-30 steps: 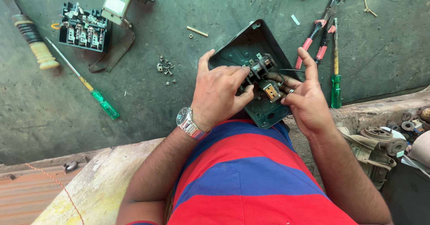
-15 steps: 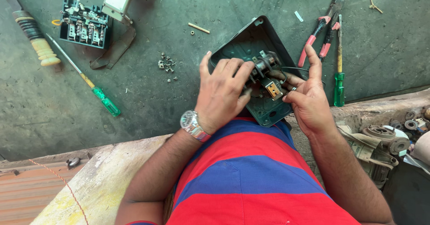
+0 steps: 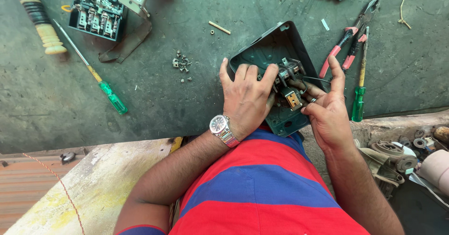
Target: The person uses a screwdriver to tighten screws on an electrical component inside a black plastic housing. They repeatedly adjust the component and tighten multiple screws while holding the housing steady.
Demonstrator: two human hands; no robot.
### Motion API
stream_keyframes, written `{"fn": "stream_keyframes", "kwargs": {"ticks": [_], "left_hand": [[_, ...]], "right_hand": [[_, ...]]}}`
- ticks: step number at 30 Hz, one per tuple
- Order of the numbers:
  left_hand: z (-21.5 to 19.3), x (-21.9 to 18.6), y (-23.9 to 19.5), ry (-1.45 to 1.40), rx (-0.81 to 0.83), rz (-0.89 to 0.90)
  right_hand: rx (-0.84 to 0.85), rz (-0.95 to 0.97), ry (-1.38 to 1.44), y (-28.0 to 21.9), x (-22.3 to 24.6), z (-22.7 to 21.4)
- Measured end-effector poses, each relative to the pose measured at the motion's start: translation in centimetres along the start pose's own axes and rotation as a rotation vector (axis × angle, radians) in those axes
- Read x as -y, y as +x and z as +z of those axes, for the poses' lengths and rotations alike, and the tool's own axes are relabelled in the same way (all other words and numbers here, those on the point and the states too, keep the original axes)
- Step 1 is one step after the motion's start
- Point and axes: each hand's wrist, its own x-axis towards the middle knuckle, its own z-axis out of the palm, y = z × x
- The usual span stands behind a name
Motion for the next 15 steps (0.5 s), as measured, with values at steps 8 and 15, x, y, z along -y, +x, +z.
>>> {"fn": "stream_keyframes", "kwargs": {"ticks": [8,15], "left_hand": [[0.43,0.05,0.13,0.029,-0.032,0.005],[0.51,0.05,-0.21,0.020,-0.067,-0.008]], "right_hand": [[0.004,0.005,0.002,0.02,0.01,-0.22],[-0.023,-0.023,-0.102,-0.22,-0.55,-0.55]]}}
